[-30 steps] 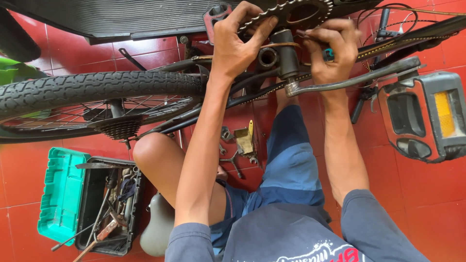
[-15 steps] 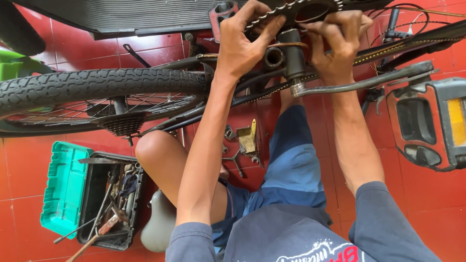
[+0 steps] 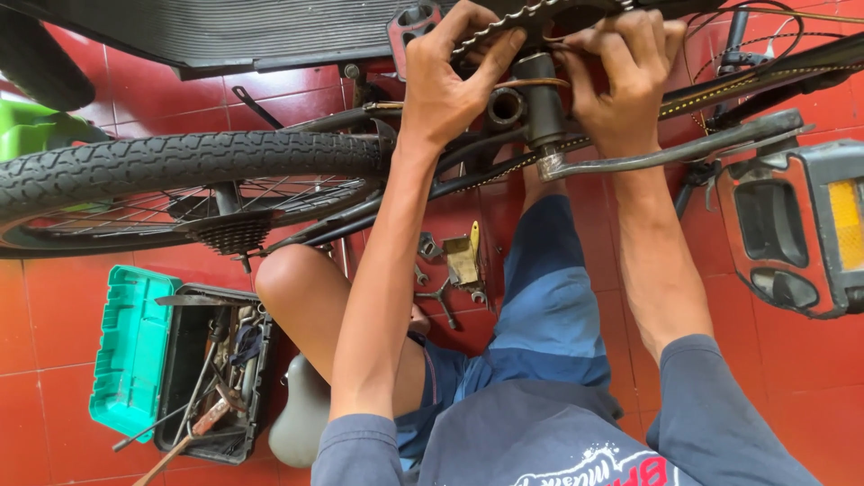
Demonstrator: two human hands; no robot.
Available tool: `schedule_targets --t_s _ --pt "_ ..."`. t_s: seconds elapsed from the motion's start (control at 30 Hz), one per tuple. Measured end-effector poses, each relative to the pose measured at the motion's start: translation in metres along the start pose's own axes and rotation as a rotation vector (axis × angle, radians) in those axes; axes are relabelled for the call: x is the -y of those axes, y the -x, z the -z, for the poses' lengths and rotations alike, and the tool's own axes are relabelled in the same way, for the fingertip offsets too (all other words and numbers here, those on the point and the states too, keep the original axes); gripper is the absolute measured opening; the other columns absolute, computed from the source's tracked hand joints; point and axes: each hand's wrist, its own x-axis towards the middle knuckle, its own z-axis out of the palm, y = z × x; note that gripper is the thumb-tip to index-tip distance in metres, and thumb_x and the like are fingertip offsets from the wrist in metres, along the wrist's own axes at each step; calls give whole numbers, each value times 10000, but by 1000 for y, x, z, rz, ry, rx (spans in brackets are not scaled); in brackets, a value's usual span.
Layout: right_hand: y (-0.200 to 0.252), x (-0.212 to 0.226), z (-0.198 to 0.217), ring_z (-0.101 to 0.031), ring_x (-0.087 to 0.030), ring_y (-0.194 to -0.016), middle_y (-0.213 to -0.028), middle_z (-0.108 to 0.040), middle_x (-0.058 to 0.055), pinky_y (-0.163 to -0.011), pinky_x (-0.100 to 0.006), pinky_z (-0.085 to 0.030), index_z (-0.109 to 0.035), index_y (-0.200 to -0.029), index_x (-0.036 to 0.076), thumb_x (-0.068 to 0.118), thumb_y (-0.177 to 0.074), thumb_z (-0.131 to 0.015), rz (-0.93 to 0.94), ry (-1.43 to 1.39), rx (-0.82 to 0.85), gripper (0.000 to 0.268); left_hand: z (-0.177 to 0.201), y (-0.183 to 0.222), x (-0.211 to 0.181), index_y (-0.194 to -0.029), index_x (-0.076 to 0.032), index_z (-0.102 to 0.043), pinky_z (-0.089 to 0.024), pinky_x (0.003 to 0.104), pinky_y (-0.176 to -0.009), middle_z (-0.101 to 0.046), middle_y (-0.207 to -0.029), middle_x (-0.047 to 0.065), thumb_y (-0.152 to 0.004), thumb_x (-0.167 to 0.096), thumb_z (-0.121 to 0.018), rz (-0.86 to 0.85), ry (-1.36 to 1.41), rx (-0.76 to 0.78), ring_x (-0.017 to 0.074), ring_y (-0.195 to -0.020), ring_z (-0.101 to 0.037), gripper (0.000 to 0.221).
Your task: The person is repairing a bicycle-like vehicle, focusing on fitting the chain onto the sprocket and then sanding a metal component of the frame.
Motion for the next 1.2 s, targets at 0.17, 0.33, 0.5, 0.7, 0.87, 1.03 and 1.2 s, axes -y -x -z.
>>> schedule_targets --t_s 0.17,0.33,0.5,0.7,0.87,1.03,1.2 --pt "4 -5 -2 -559 -340 -868 -963 -638 -147 -823 -446 -346 -680 -966 -23 10 -1044 -841 -5 9 -41 182 1 -3 -3 -913 -114 -590 -394 262 -642 -585 -760 -37 -979 -247 -683 -4 -4 0 73 -686 -475 175" --pt "3 -3 -2 -575 -336 -898 -971 -643 -152 -855 -439 -338 -730 -979 -38 33 -1078 -799 13 -39 1 141 0 0 -3 -899 -124 -611 -419 256 -620 -588 -754 -42 -967 -266 -682 19 6 -6 76 -667 -478 173" --pt "5 3 -7 -558 -329 -826 -885 -604 -162 -821 -447 -345 -575 -888 -27 -34 -1023 -803 -58 16 -78 265 3 -2 -7 -924 -116 -583 -365 272 -623 -564 -773 -36 -1003 -288 -649 -31 -10 6 84 -690 -447 200" --pt "-3 -3 -1 -596 -345 -870 -960 -676 -157 -868 -449 -344 -677 -954 -21 -71 -993 -805 27 -7 35 143 -3 0 5 -934 -99 -659 -504 271 -664 -704 -814 -13 -966 -332 -668 22 -36 -18 80 -723 -642 235" --pt "1 -2 1 -553 -341 -835 -918 -623 -159 -834 -443 -343 -627 -917 -17 -26 -1028 -834 15 28 9 235 0 -2 -4 -940 -116 -599 -405 270 -642 -603 -796 -33 -988 -319 -655 -7 -33 -4 90 -703 -489 216" --pt "-2 -1 4 -577 -343 -881 -970 -673 -141 -819 -451 -379 -726 -979 -10 34 -1026 -881 63 70 78 168 -1 -3 -4 -924 -122 -635 -472 274 -646 -658 -793 -29 -975 -295 -667 -11 -13 -6 80 -699 -567 183" --pt "16 25 0 -565 -217 -887 -969 -570 -87 -802 -322 -467 -658 -1046 17 -14 -1050 -696 -518 -244 -270 49 3 -2 -7 -884 -106 -571 -374 277 -632 -548 -741 -34 -986 -281 -663 -23 -6 -1 81 -690 -436 222"
